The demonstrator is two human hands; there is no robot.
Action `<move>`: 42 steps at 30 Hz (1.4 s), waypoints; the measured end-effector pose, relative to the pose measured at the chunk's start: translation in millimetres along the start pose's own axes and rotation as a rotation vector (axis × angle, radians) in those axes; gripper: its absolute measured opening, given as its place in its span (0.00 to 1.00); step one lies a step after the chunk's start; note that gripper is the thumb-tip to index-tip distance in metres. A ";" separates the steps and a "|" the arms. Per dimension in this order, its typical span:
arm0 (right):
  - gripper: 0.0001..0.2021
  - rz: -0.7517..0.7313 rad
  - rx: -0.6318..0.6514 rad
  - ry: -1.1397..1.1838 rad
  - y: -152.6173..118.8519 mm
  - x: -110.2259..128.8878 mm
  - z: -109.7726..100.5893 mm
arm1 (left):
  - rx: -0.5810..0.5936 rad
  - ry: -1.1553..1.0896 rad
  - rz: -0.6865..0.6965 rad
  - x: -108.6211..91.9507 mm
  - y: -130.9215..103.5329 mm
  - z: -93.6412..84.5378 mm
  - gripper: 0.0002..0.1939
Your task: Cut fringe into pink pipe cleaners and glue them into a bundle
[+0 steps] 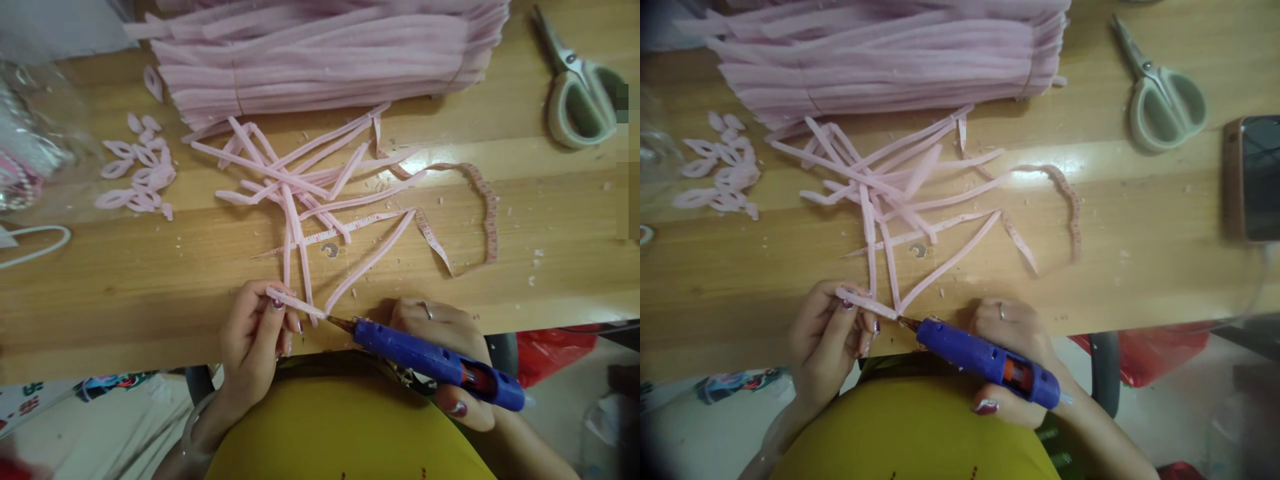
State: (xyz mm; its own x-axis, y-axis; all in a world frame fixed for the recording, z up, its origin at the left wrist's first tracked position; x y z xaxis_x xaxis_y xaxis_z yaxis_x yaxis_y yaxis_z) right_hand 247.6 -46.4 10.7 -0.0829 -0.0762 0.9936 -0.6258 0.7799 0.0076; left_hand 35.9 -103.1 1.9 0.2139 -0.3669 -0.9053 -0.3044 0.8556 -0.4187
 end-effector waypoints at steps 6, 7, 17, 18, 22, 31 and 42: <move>0.27 0.066 -0.018 -0.021 -5.0 -0.3 0.8 | -0.006 -0.009 -0.008 -0.6 0.0 0.1 0.07; 0.27 0.068 -0.015 -0.017 -5.6 -0.8 1.2 | -0.008 -0.010 -0.009 -0.5 -0.2 0.0 0.07; 0.27 0.053 0.045 -0.129 2.0 2.9 -2.1 | -0.007 -0.006 -0.021 0.6 -0.4 -0.8 0.08; 0.27 0.063 0.042 -0.161 3.5 4.5 -2.3 | -0.015 -0.005 -0.030 0.7 -0.6 -0.5 0.08; 0.28 0.078 0.021 -0.240 7.6 9.3 -3.0 | -0.030 -0.011 -0.060 0.0 -1.3 1.4 0.08; 0.26 0.096 0.031 -0.099 -0.2 5.6 -2.9 | -0.072 -0.001 -0.112 -4.2 -2.9 4.8 0.09; 0.27 0.052 0.032 -0.128 4.0 4.9 -2.5 | 0.025 0.017 -0.036 3.1 2.2 -2.8 0.07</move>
State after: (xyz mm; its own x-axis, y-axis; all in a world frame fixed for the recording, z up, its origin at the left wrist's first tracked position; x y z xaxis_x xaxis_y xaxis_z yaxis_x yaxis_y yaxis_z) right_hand 246.6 -42.1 15.9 -0.2125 -0.1164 0.9702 -0.6423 0.7649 -0.0489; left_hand 33.2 -103.3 -2.0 0.2086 -0.4031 -0.8911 -0.2734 0.8508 -0.4489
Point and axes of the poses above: each hand's wrist, its own y-axis towards the middle knuckle, its own z-axis out of the palm, x = y × z, the point moved 2 cm from there along y, towards the middle knuckle, and after that the axes turned 3 degrees about y, right-handed, at the moved point
